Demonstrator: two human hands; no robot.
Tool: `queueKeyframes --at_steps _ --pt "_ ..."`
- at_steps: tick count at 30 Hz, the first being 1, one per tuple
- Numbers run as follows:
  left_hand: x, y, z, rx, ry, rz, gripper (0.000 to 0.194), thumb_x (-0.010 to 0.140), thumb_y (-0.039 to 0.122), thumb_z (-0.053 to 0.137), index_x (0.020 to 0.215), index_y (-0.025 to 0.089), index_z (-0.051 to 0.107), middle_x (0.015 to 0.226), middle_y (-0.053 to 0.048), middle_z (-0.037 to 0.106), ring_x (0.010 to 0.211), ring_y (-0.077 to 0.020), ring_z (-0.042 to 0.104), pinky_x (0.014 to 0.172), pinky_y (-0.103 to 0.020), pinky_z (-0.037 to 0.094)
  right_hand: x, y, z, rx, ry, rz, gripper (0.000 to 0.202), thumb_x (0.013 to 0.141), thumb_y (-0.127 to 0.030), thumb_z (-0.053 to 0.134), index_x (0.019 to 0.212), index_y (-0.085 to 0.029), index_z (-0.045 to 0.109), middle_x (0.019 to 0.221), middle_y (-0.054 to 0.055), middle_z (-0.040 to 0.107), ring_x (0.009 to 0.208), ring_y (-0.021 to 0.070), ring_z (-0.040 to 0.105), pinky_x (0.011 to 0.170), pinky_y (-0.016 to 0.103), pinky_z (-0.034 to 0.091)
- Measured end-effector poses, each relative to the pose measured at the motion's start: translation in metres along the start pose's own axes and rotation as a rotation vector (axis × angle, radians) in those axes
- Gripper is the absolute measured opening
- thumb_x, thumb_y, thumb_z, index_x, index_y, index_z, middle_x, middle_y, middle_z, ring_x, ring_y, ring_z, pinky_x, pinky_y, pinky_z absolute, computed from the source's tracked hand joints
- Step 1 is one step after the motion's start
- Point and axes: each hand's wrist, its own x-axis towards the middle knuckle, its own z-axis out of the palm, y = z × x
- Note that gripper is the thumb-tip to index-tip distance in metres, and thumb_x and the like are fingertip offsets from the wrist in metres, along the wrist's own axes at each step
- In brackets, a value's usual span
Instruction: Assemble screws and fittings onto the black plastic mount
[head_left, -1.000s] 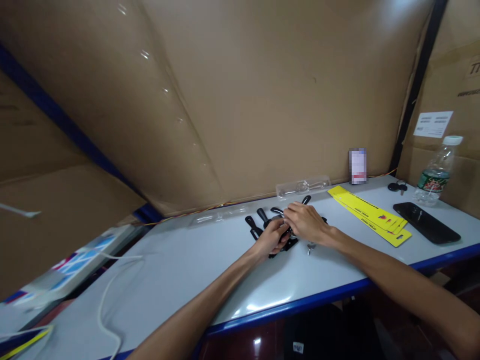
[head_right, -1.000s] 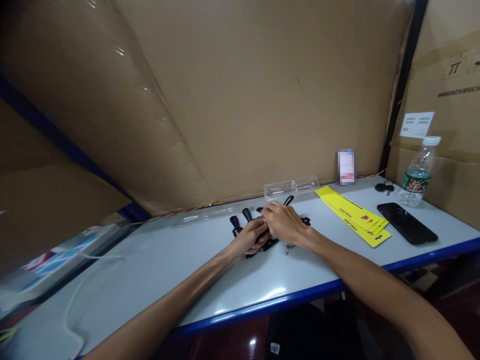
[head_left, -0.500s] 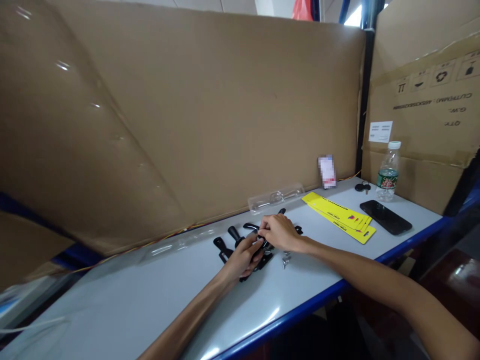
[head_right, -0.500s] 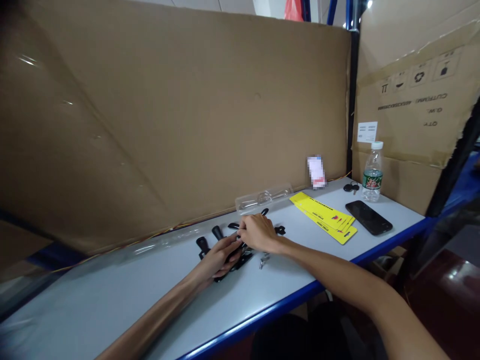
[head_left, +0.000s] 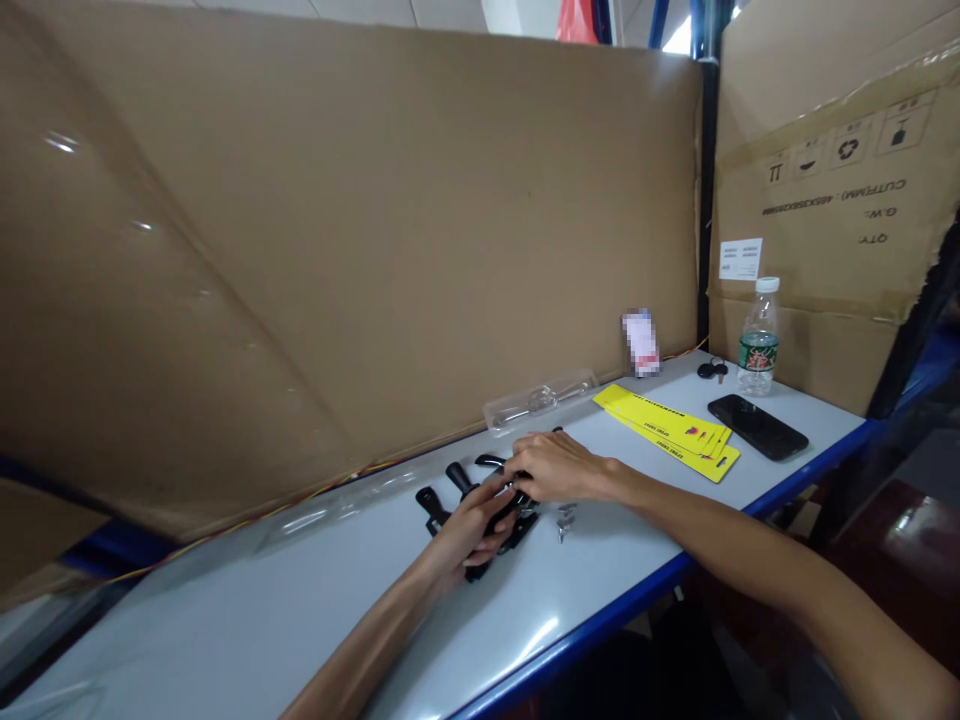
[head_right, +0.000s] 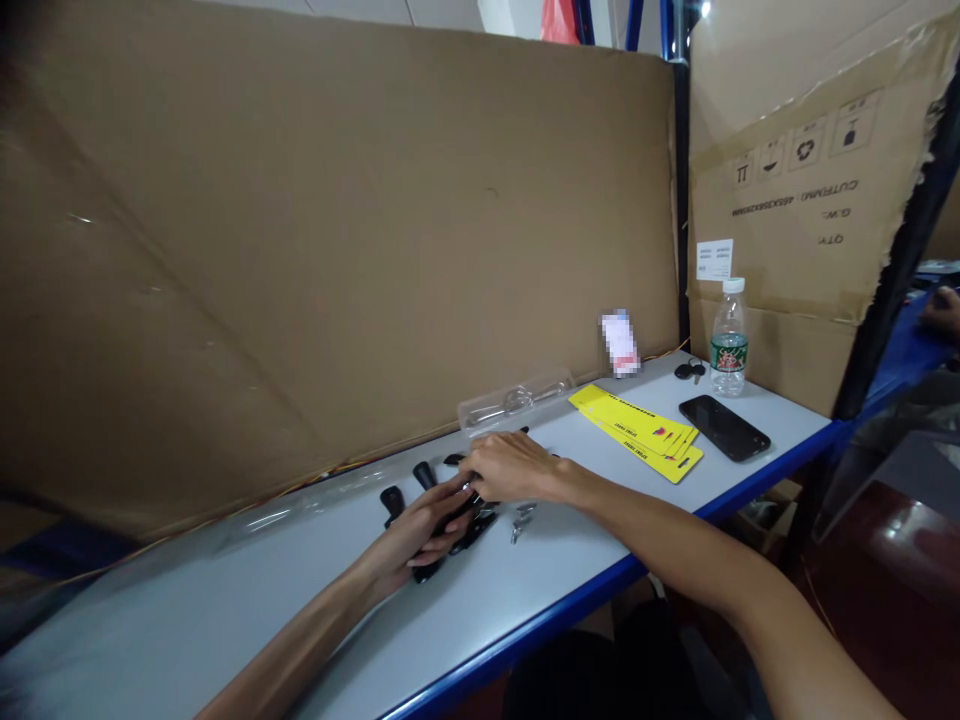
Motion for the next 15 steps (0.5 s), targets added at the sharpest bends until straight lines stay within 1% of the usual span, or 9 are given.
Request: queueKeyframes --at_steps 4,7,9,11,13,15 --pt "0.001 0.0 0.001 0.031 -0.002 0.012 0.039 0.079 0.049 0.069 0.1 0.023 0.049 0.057 0.011 0.039 0.035 -0.0021 0.022 0.032 -0.013 0.006 0.001 0.0 0.003 -0.057 0.026 -0.04 0.019 0.091 -0.019 0.059 0.094 -0.02 0.078 0.101 0.009 0.072 0.103 0.0228 0.063 0.077 0.028 0.045" --pt "0.001 0.0 0.003 0.07 0.008 0.014 0.037 0.078 0.05 0.069 0.092 0.023 0.047 0.056 0.011 0.039 0.036 -0.0021 0.021 0.032 -0.013 0.007 0.002 -0.004 0.008 -0.062 0.031 -0.002 0.021 0.093 -0.02 0.055 0.095 -0.015 0.076 0.099 0.011 0.073 0.1 0.0234 0.065 0.078 0.029 0.045" --pt "0.001 0.001 0.004 0.081 0.009 0.013 0.037 0.078 0.049 0.069 0.093 0.023 0.048 0.056 0.011 0.039 0.036 -0.0023 0.021 0.032 -0.013 0.007 0.004 -0.007 0.012 -0.033 0.049 0.068 0.022 0.091 -0.016 0.054 0.103 -0.014 0.073 0.098 0.01 0.074 0.094 0.0222 0.067 0.076 0.029 0.045" --pt "0.0 0.001 0.004 0.076 0.011 0.008 0.037 0.078 0.048 0.069 0.097 0.023 0.049 0.056 0.011 0.039 0.036 -0.0025 0.021 0.032 -0.013 0.007 0.005 -0.009 0.015 0.001 0.059 0.136 0.026 0.089 -0.013 0.054 0.107 -0.016 0.072 0.098 0.009 0.075 0.089 0.0208 0.068 0.073 0.028 0.044" --pt "0.0 0.001 0.003 0.065 0.014 0.001 0.038 0.078 0.047 0.068 0.101 0.024 0.049 0.056 0.011 0.039 0.036 -0.0026 0.021 0.032 -0.013 0.007 0.006 -0.009 0.016 0.008 0.058 0.159 0.023 0.089 -0.015 0.055 0.103 -0.017 0.074 0.098 0.009 0.076 0.089 0.0207 0.068 0.073 0.027 0.044" --pt "0.001 0.001 0.002 0.053 0.01 0.0 0.038 0.079 0.046 0.068 0.102 0.023 0.049 0.056 0.011 0.039 0.036 -0.0025 0.021 0.033 -0.013 0.007 0.005 -0.009 0.013 -0.011 0.062 0.148 0.022 0.093 -0.022 0.054 0.097 -0.017 0.075 0.099 0.01 0.075 0.091 0.0215 0.068 0.074 0.028 0.044"
